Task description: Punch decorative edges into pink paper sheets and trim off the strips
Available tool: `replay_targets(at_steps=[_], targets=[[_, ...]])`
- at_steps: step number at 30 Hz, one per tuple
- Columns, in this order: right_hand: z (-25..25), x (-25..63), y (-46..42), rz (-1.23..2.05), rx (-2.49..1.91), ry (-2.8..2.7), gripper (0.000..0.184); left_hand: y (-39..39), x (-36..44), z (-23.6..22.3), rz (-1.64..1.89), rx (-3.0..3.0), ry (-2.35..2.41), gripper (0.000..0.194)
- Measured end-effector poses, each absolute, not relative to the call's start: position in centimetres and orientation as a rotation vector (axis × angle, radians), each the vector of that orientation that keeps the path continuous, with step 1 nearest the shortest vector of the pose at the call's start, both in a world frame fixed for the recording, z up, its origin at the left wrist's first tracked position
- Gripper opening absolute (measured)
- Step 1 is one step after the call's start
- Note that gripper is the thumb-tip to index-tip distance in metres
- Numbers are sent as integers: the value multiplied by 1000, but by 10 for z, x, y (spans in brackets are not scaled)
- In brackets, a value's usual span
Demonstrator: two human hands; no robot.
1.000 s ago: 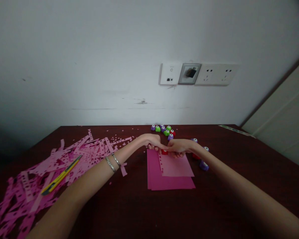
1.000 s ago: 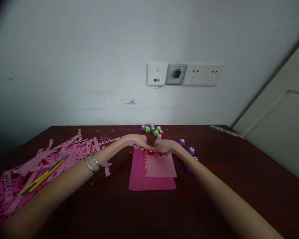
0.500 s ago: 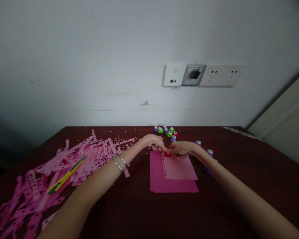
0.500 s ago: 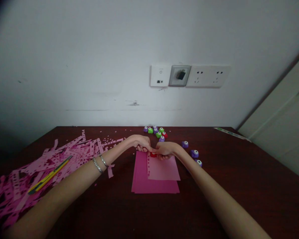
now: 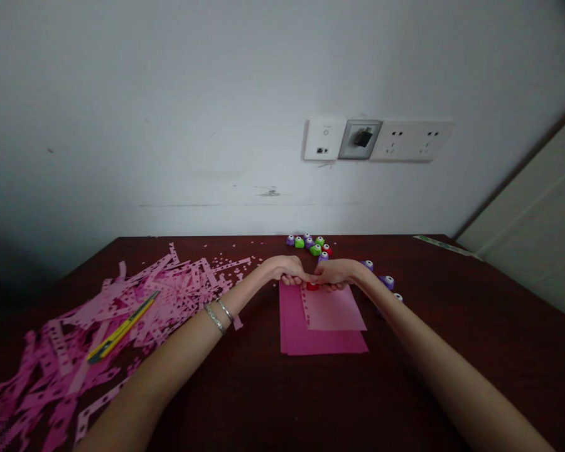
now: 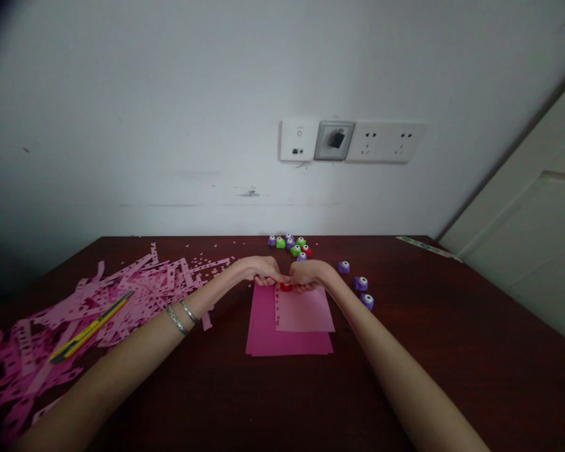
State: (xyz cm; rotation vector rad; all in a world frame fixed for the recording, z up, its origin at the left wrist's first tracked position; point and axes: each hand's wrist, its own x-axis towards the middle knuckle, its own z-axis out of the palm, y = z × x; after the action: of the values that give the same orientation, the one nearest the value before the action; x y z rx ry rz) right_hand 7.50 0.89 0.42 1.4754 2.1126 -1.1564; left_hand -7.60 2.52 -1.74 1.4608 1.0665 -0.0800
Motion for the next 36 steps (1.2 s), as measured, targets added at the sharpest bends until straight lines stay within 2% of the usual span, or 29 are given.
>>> replay_targets(at_steps=[9,15,21,27,36], targets=[[4,80,11,-1208,1448,2113,38,23,-78,-20,-62,1658,1132,51],[-3,87,9,-1367,1530,2106,35,15,-83,-30,133,1660,1190,53],[-8,92,8,-1390,1531,2126,46,15,-97,-34,113,1522,1029,44],[-7,96,10,-1368,1533,2163,52,15,-106,-21,48,1572,991,32],[-3,102,11,-1388,1510,2199,59,19,-111,-14,56,1607,1022,36]])
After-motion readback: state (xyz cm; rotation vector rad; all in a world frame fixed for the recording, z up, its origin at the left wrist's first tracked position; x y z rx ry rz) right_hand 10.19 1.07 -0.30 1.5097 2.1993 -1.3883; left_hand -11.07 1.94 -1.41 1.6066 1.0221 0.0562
